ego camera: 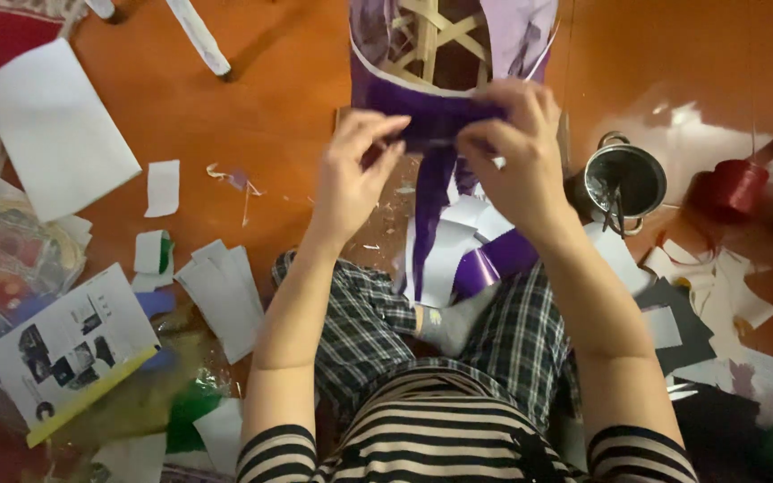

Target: Apply strips of purple paper to a bamboo lantern frame using adhesive and scissors.

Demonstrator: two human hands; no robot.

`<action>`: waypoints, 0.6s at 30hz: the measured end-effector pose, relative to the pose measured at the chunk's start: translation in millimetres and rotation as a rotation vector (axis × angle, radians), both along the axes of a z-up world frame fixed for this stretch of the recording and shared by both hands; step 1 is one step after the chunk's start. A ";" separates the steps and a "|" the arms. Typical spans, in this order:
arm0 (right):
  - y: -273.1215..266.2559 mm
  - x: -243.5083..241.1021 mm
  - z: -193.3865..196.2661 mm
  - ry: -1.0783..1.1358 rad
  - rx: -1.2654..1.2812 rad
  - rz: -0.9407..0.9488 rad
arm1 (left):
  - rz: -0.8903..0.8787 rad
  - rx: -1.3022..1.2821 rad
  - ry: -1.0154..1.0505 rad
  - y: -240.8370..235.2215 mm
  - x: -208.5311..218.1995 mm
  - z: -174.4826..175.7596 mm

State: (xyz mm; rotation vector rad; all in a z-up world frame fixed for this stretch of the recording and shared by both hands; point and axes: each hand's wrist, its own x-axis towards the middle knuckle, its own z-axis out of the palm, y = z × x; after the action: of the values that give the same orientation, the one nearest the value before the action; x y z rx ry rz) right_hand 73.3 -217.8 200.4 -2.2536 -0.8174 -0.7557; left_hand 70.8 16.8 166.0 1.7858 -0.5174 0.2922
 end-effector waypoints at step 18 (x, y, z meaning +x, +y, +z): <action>4.0 49.7 2.9 -0.134 0.027 -0.128 | 0.051 0.374 -0.237 -27.1 56.2 61.2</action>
State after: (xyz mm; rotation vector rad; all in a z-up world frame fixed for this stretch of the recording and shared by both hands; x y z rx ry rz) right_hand 123.0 -213.8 203.3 -2.2675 -0.7245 -0.9801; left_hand 127.0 -10.2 227.2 2.1419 -0.7324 0.4703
